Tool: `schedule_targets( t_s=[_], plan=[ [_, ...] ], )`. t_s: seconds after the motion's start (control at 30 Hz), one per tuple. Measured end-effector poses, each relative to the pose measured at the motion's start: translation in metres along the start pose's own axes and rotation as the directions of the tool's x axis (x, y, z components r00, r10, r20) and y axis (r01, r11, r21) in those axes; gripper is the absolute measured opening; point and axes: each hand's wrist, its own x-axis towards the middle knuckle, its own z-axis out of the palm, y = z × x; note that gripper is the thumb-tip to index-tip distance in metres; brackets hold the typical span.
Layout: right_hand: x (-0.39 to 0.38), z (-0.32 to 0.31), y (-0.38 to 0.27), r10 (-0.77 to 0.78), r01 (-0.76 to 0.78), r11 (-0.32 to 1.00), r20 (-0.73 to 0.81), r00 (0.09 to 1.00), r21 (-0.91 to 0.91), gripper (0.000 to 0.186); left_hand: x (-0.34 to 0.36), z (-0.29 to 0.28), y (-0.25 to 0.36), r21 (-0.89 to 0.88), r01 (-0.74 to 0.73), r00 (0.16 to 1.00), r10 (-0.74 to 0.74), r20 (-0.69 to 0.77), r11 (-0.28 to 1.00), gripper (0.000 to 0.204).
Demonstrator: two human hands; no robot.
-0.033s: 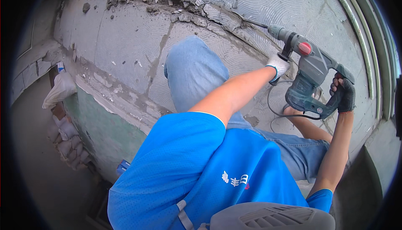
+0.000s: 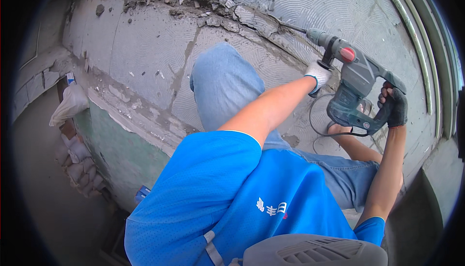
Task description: Breaking up a concrete floor using a rotary hammer.
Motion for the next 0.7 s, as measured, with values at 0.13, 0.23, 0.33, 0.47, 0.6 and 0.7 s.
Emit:
schedule_targets(
  t_s=[0.13, 0.23, 0.33, 0.47, 0.6, 0.7],
  plan=[
    [-0.002, 0.003, -0.012, -0.027, 0.032, 0.996, 0.055, 0.998, -0.08, 0.033, -0.001, 0.003, 0.011, -0.092, -0.004, 0.999, 0.008, 0.044, 0.996, 0.021],
    [0.009, 0.033, -0.027, -0.038, 0.046, 0.985, 0.05, 0.998, -0.168, 0.031, 0.001, -0.01, 0.016, -0.131, 0.047, 0.999, -0.048, -0.005, 0.99, 0.021],
    [0.003, 0.021, -0.012, -0.015, 0.02, 0.989, 0.037, 0.999, -0.144, 0.032, 0.005, 0.004, -0.001, -0.078, -0.069, 0.994, 0.061, -0.095, 0.995, 0.027],
    [0.004, -0.001, -0.02, -0.007, 0.009, 0.997, 0.033, 0.999, -0.072, 0.029, 0.01, 0.01, 0.008, -0.198, 0.051, 0.995, -0.033, 0.091, 0.979, 0.025],
    [0.019, 0.002, 0.0, 0.019, -0.015, 0.999, 0.065, 0.998, -0.051, 0.027, 0.02, 0.004, -0.012, -0.144, -0.005, 0.997, -0.007, -0.082, 0.99, 0.015],
    [0.012, -0.001, 0.003, 0.013, -0.013, 1.0, 0.014, 1.0, -0.019, 0.028, 0.011, 0.004, -0.009, -0.196, 0.063, 0.998, -0.067, -0.012, 0.979, 0.015]
  ],
)
